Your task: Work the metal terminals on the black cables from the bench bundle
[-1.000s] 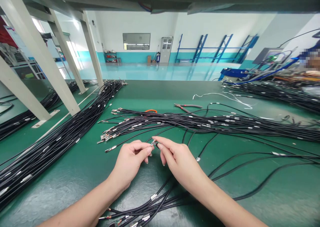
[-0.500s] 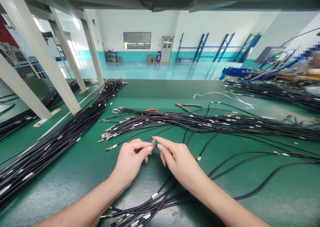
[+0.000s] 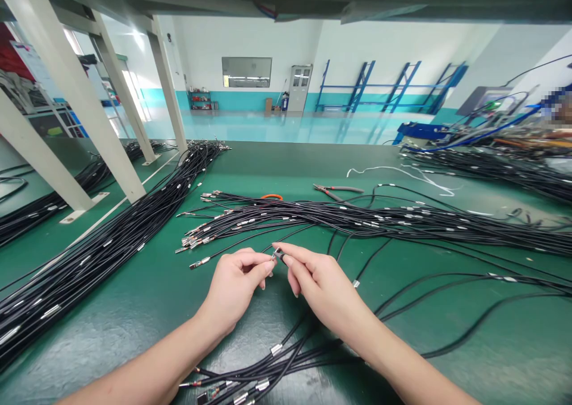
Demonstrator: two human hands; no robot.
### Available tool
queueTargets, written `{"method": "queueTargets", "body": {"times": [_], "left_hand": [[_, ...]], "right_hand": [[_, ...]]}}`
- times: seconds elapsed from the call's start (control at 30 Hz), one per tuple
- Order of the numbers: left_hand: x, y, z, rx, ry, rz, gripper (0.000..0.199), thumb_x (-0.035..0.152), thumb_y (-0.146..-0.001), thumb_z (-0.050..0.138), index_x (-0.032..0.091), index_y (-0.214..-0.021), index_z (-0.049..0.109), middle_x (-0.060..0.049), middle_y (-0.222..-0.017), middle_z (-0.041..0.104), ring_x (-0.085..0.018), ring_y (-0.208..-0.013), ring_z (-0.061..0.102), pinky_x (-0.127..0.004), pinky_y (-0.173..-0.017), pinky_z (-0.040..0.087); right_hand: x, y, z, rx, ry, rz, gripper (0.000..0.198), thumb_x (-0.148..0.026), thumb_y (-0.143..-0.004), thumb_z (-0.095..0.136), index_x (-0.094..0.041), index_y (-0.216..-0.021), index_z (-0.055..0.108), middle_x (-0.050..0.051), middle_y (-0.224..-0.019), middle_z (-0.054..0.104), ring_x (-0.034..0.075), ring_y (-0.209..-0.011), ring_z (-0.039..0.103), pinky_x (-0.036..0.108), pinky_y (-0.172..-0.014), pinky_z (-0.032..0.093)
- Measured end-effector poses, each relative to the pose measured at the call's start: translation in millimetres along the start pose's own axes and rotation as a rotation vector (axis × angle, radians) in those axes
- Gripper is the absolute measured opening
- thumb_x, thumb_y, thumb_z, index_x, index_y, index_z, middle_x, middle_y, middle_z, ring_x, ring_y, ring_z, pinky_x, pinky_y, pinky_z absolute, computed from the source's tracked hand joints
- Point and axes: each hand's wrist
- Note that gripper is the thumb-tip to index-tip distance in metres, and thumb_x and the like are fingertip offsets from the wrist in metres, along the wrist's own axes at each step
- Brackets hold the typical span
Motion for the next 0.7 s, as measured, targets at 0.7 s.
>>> {"method": "queueTargets", "body": {"times": [0.7], "left_hand": [[1.5, -0.9, 2.1, 0.042, 0.015, -0.018, 0.01, 0.022, -0.067, 0.063, 0.016, -0.068, 0.071, 0.002, -0.057, 0.049, -0.009, -0.049, 0.045, -0.024, -0.052, 0.035]], "right_hand": [[0.5, 2.2, 0.9, 0.025, 0.168, -0.007, 0.039, -0.023, -0.088, 0.033, -0.017, -0.118, 0.058, -0.001, -0.05, 0.056, 0.014, -0.046, 0.05, 0.025, -0.057, 0.043]]}}
Point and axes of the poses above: each hand's wrist, its own y-axis away from the middle knuckle, its own z-axis out of the palm, x = y × z
